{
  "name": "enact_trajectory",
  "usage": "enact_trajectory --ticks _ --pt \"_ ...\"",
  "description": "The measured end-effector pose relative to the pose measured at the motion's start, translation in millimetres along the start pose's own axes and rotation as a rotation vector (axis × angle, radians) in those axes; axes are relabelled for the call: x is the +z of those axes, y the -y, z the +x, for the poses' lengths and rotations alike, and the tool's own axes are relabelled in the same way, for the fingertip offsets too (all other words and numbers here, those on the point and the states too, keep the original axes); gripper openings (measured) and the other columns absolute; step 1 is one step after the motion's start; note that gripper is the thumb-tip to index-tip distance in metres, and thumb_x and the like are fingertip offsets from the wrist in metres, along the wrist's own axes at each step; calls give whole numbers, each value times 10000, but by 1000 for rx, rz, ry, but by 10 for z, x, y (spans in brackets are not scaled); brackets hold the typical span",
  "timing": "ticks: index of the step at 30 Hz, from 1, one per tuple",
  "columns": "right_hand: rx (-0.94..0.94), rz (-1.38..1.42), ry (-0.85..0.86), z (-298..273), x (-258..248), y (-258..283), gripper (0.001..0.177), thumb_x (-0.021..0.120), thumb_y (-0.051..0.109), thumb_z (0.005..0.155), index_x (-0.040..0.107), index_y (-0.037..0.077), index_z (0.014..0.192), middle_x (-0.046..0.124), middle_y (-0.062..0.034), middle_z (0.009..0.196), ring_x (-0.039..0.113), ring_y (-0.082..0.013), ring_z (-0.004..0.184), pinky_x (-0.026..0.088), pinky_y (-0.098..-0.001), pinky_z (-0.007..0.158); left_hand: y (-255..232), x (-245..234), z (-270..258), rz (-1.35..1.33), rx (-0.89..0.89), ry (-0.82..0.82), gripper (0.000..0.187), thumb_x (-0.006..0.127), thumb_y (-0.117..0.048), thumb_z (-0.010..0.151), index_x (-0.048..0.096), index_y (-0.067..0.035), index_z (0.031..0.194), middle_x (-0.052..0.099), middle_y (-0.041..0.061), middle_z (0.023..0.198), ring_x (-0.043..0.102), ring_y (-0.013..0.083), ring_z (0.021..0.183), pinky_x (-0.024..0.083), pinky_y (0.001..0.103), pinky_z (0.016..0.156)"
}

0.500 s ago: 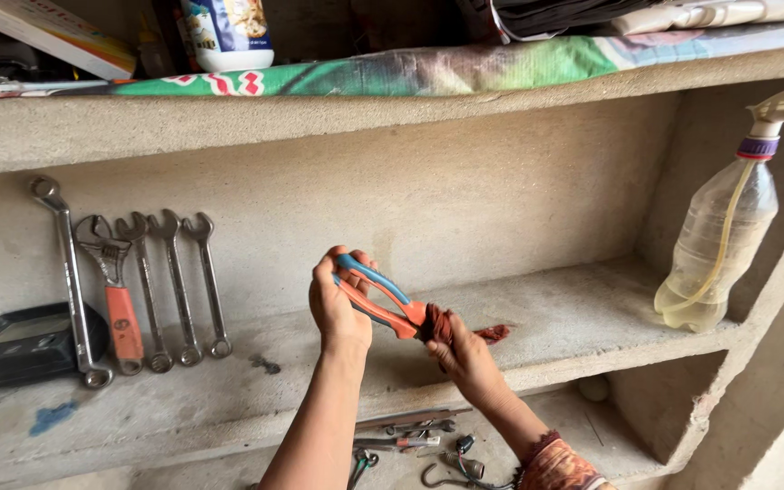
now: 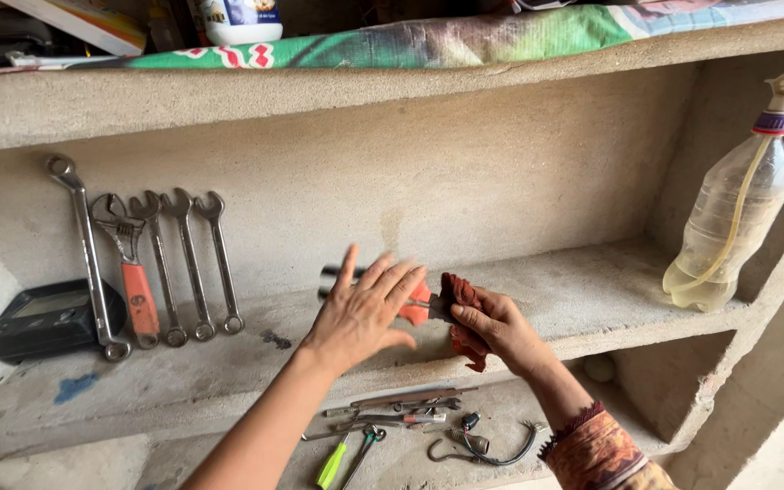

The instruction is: The person wipes a pair of pliers with a cloth, sets them upright on the shelf, and then cleans a hammer with the cloth.

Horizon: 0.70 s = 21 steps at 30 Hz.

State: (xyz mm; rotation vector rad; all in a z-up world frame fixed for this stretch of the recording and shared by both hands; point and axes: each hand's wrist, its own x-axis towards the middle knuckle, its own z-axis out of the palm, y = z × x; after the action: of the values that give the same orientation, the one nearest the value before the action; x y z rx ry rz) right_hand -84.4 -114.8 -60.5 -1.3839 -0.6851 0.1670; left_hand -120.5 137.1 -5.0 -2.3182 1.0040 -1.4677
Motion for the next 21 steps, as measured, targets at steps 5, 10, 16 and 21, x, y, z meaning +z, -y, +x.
enact_trajectory --ticks 5,10,16,21 --pt "114 -66 8 -36 -155 78 365 550 305 994 653 63 1246 632 -10 693 569 -87 526 459 -225 463 -13 56 -135 -93 -151 571 893 852 -436 800 426 -88 1503 585 118 1350 581 259 1202 468 442 1053" --pt "64 -404 -229 -23 -252 266 447 465 224 966 460 107 1398 657 -34 1206 707 -225 601 667 -424 651 -24 33 -156 -107 -309 579 814 855 -433 765 486 -88 1403 617 121 1311 601 264 1171 472 449 1035" --pt "-486 -1515 -412 -6 568 -17 379 624 152 873 596 88 1245 658 -105 1104 710 -335 1027 288 -564 1127 -289 -2 90 -46 -293 736 767 848 -401 789 495 -43 1368 614 144 1278 601 275 1155 462 473 1021" --pt "-110 -1568 -158 156 545 173 213 676 270 918 642 85 1017 717 -95 868 731 -266 846 348 -501 1185 -296 -54 29 -8 -176 708 604 805 -368 814 571 -24 1251 652 141 1123 633 247 1011 505 421 911"
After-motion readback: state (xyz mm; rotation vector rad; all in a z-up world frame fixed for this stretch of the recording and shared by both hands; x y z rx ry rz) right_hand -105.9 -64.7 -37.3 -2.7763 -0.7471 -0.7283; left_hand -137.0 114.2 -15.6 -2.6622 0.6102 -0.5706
